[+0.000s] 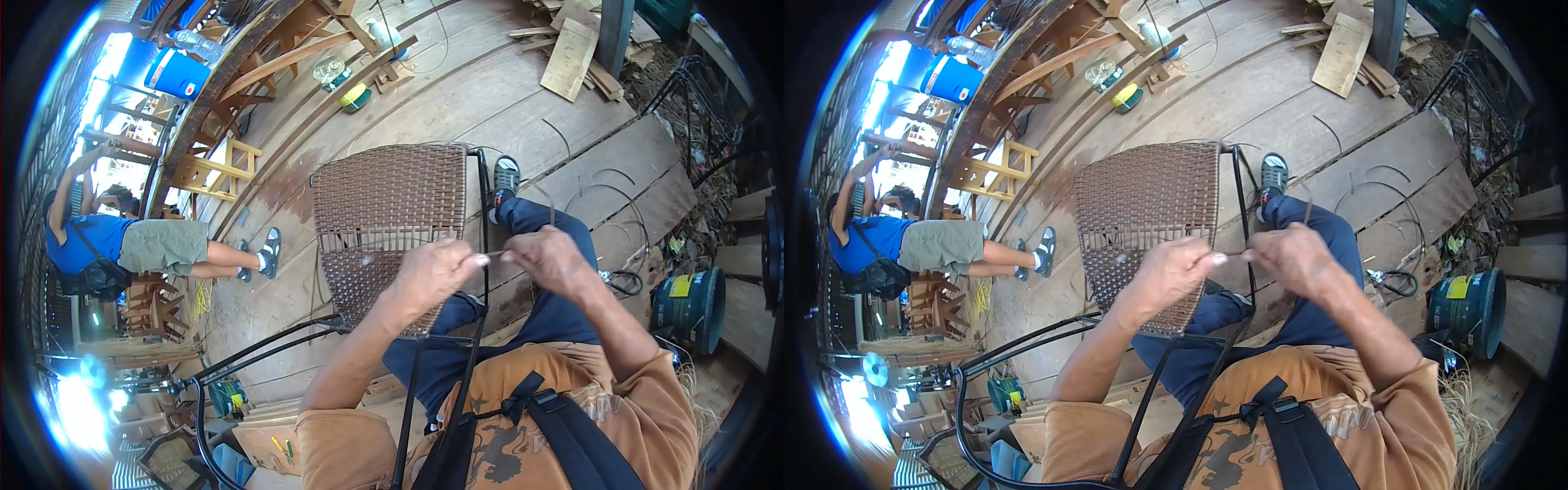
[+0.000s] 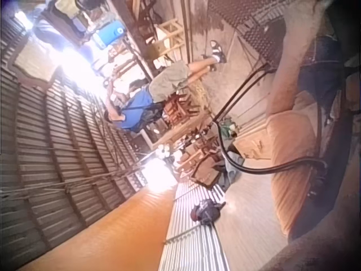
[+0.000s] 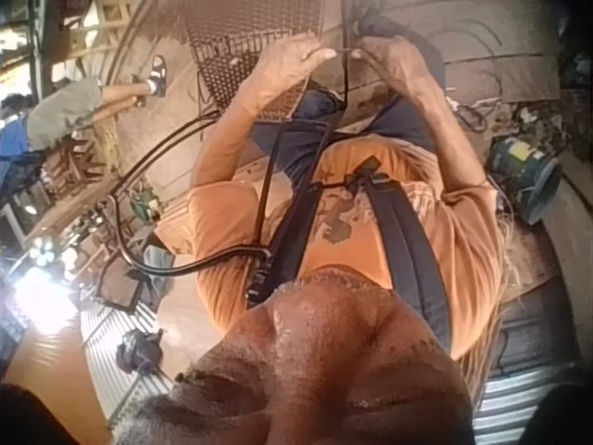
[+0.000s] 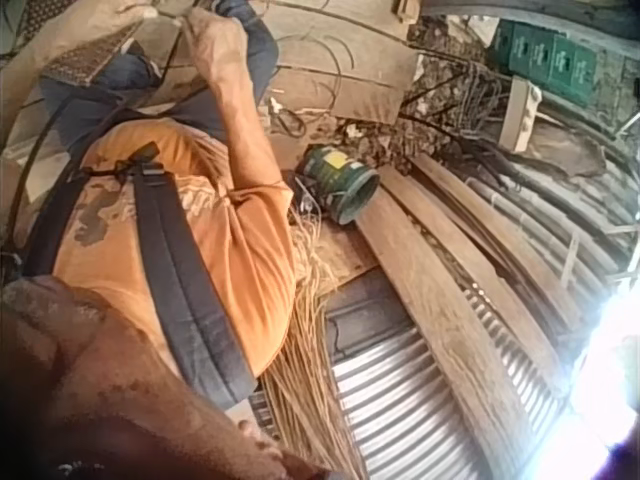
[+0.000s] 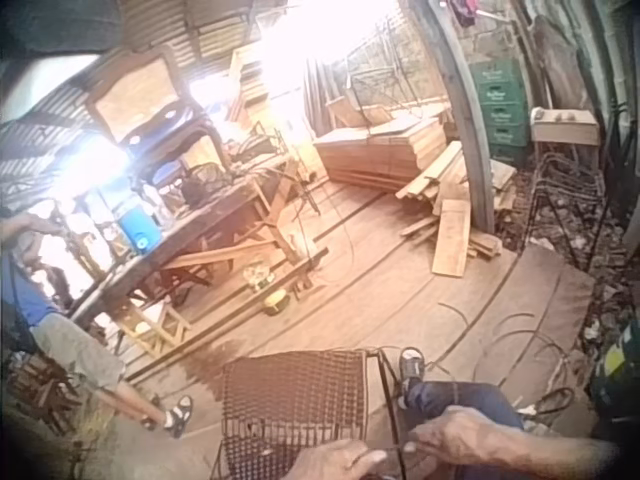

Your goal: Weaving synthetic strips onto a chair frame to create or repair the seat.

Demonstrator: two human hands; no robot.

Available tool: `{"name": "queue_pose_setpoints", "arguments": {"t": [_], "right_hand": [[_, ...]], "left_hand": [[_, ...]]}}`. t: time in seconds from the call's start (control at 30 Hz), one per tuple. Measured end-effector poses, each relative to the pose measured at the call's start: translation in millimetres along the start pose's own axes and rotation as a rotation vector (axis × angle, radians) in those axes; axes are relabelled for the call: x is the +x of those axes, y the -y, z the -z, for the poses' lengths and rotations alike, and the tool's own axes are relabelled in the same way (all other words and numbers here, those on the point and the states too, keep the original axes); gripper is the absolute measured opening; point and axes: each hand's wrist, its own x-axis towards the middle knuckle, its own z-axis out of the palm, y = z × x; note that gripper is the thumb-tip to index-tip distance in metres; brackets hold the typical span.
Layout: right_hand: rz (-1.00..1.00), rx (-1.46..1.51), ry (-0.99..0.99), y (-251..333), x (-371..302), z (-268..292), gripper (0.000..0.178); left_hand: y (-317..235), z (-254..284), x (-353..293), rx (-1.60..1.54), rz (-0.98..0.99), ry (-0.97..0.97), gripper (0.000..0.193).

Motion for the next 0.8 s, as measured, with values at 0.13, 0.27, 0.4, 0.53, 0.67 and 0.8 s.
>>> {"name": "queue_pose_setpoints", "arguments": {"t": [0.13,0.27,0.4,0.53,0.67,0.8], "right_hand": [[-0.522,0.024,0.088,-86.1,-62.0,36.7,0.020],[-0.603,0.036,-0.030,-133.3,-110.4,59.0,0.022],[-0.356,-0.038,-0.210,-85.5,-85.1,98.1,0.022],[-0.159,-0.004,-0.199,-55.6,-65.1,103.1,0.027],[-0.104,0.093,-0.134,-42.1,-64.3,125.6,0.027],[-0.458,0.245,-0.754,-55.7,-88.1,163.4,0.019]], "left_hand": [[50.7,30.5,-34.0,0.300,-0.107,-0.245,0.020],[83.0,76.4,-61.3,0.379,0.226,-0.367,0.015],[122.1,148.2,-97.8,0.586,0.422,-0.551,0.019],[132.8,184.4,-111.4,0.643,0.325,-0.700,0.027],[106.8,197.2,-119.5,0.287,0.464,-0.836,0.031],[82.6,186.8,-92.4,0.253,0.473,-0.790,0.035]]}}
